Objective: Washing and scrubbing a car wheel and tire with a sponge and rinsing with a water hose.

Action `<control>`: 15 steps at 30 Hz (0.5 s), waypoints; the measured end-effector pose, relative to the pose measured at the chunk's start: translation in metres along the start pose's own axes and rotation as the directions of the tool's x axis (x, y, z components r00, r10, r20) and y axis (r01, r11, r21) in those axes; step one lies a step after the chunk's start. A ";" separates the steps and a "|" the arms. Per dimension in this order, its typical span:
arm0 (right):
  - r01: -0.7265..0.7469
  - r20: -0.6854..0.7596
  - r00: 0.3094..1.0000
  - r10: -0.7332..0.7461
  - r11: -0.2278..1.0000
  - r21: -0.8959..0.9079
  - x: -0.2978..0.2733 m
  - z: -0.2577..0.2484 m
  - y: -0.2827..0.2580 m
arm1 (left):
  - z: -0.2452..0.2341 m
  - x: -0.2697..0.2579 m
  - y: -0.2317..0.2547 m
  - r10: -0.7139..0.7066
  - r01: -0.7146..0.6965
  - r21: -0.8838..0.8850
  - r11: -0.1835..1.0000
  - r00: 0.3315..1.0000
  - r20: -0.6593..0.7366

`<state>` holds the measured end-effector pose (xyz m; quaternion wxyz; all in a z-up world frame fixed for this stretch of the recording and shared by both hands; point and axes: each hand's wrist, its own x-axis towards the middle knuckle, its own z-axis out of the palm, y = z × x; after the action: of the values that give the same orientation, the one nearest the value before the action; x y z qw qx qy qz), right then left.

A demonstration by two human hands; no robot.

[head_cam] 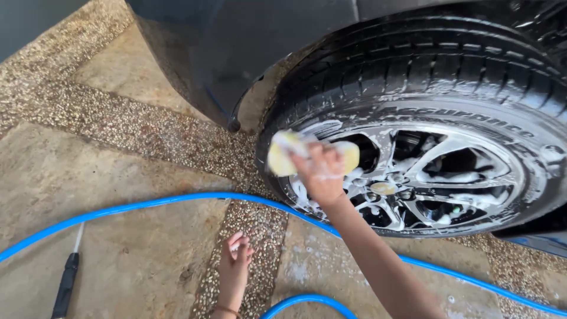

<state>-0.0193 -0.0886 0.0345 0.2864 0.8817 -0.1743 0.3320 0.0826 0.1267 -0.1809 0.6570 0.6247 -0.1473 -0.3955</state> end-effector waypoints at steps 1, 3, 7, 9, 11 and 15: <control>-0.105 -0.117 0.989 0.092 0.988 -0.110 0.011 -0.020 -0.001 | -0.007 0.001 -0.009 -0.003 0.003 0.001 1.000 1.000 -0.015; 0.045 0.271 0.961 -0.047 0.999 0.012 -0.051 0.045 -0.012 | -0.008 -0.002 -0.004 -0.017 0.017 -0.003 1.000 1.000 -0.020; 0.461 0.408 0.816 -0.410 0.887 -0.031 -0.171 0.104 -0.022 | 0.000 -0.004 0.039 -0.031 0.030 -0.033 0.999 0.999 -0.029; 0.502 0.491 0.765 -0.417 0.864 -0.049 -0.172 0.087 -0.021 | -0.001 -0.005 0.044 -0.020 0.020 -0.037 0.999 1.000 -0.008; 0.537 0.578 0.704 -0.413 0.842 -0.052 -0.190 0.101 -0.013 | -0.006 0.001 0.034 -0.021 0.021 -0.035 0.999 1.000 0.014; 0.136 0.231 0.966 -0.116 0.988 -0.076 -0.167 0.081 -0.012 | -0.016 0.003 -0.008 -0.050 0.051 -0.047 0.998 0.998 0.036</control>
<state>-0.0941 -0.1096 -0.1349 0.3253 0.9089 -0.1642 0.2026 0.0931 0.1366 -0.1921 0.6590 0.6053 -0.1331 -0.4261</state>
